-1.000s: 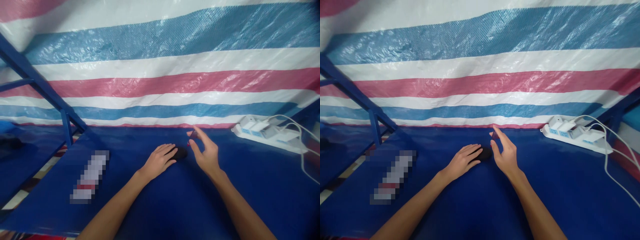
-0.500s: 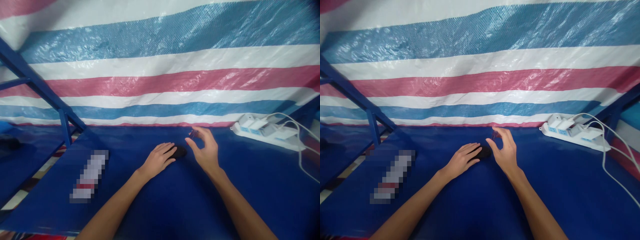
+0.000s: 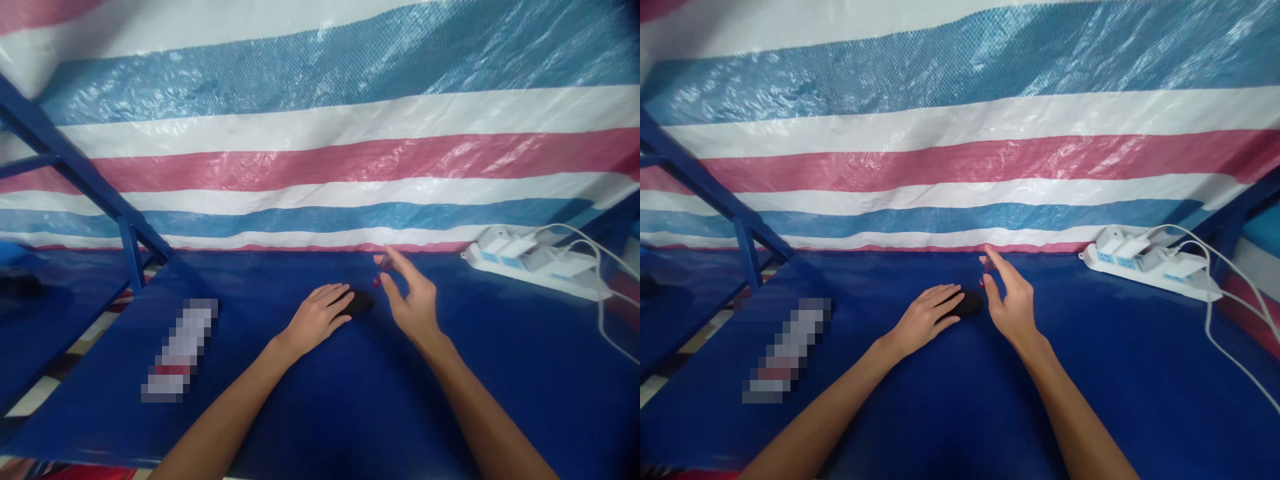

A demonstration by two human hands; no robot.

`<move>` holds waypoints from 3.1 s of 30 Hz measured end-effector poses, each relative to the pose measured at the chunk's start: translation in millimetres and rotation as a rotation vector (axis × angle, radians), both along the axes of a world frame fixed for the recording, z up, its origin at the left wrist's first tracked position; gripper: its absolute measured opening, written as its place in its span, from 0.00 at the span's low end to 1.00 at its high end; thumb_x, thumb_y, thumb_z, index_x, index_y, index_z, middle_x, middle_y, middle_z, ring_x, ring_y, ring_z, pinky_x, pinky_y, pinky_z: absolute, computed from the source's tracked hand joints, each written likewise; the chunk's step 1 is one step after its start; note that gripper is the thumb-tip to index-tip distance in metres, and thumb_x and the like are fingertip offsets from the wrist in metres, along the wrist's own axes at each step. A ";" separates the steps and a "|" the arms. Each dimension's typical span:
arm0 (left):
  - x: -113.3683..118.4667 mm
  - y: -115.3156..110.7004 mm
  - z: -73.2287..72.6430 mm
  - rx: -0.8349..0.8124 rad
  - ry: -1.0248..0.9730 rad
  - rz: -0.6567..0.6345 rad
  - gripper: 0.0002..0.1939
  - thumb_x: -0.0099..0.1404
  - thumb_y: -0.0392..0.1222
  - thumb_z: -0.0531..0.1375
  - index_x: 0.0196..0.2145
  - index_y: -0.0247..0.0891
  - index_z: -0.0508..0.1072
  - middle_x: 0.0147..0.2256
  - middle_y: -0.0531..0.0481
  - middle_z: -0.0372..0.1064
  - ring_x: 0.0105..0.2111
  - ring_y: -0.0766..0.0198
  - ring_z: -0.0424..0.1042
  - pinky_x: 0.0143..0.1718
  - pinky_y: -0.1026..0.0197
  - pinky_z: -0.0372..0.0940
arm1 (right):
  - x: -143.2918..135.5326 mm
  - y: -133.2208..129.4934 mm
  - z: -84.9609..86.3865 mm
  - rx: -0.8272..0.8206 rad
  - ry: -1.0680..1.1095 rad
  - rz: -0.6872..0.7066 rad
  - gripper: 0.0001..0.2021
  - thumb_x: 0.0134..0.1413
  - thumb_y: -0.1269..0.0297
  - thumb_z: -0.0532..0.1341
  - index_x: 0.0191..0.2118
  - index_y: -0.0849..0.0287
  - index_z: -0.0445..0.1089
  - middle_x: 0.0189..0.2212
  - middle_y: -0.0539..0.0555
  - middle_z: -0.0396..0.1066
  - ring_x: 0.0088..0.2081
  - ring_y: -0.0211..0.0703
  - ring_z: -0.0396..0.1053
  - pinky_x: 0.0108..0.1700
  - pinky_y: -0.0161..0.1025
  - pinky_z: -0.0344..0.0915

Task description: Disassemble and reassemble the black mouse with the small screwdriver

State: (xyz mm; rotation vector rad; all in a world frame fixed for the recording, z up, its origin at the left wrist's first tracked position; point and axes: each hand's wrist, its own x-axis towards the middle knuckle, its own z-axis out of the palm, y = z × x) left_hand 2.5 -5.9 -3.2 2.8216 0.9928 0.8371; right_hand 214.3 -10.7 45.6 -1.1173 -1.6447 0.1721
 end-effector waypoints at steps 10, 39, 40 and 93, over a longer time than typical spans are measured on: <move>-0.2 -0.4 -0.6 0.001 0.004 0.001 0.22 0.72 0.47 0.54 0.60 0.40 0.63 0.60 0.45 0.63 0.62 0.57 0.61 0.63 0.49 0.58 | -2.2 -0.4 2.1 0.044 -0.009 -0.009 0.21 0.61 0.65 0.59 0.60 0.53 0.63 0.46 0.56 0.75 0.45 0.46 0.74 0.51 0.48 0.70; -1.1 -1.1 0.1 -0.003 0.016 0.008 0.21 0.72 0.47 0.54 0.60 0.40 0.63 0.60 0.45 0.63 0.62 0.57 0.61 0.63 0.49 0.58 | 2.0 -1.3 4.1 0.053 -0.021 -0.016 0.20 0.60 0.64 0.60 0.57 0.54 0.66 0.46 0.57 0.74 0.46 0.47 0.73 0.51 0.49 0.70; -1.0 -1.2 0.2 -0.003 0.018 0.008 0.22 0.72 0.47 0.54 0.60 0.40 0.63 0.60 0.45 0.63 0.62 0.57 0.61 0.63 0.49 0.58 | 1.4 -1.6 4.9 0.080 -0.014 -0.035 0.18 0.59 0.64 0.61 0.55 0.55 0.68 0.44 0.57 0.74 0.45 0.47 0.73 0.50 0.48 0.70; -0.8 -0.5 0.3 -0.014 -0.005 0.002 0.21 0.72 0.47 0.54 0.61 0.42 0.63 0.60 0.44 0.63 0.61 0.56 0.62 0.62 0.47 0.60 | -3.3 -3.1 1.9 0.058 0.049 -0.042 0.20 0.62 0.64 0.57 0.59 0.54 0.65 0.46 0.57 0.75 0.39 0.45 0.76 0.45 0.48 0.73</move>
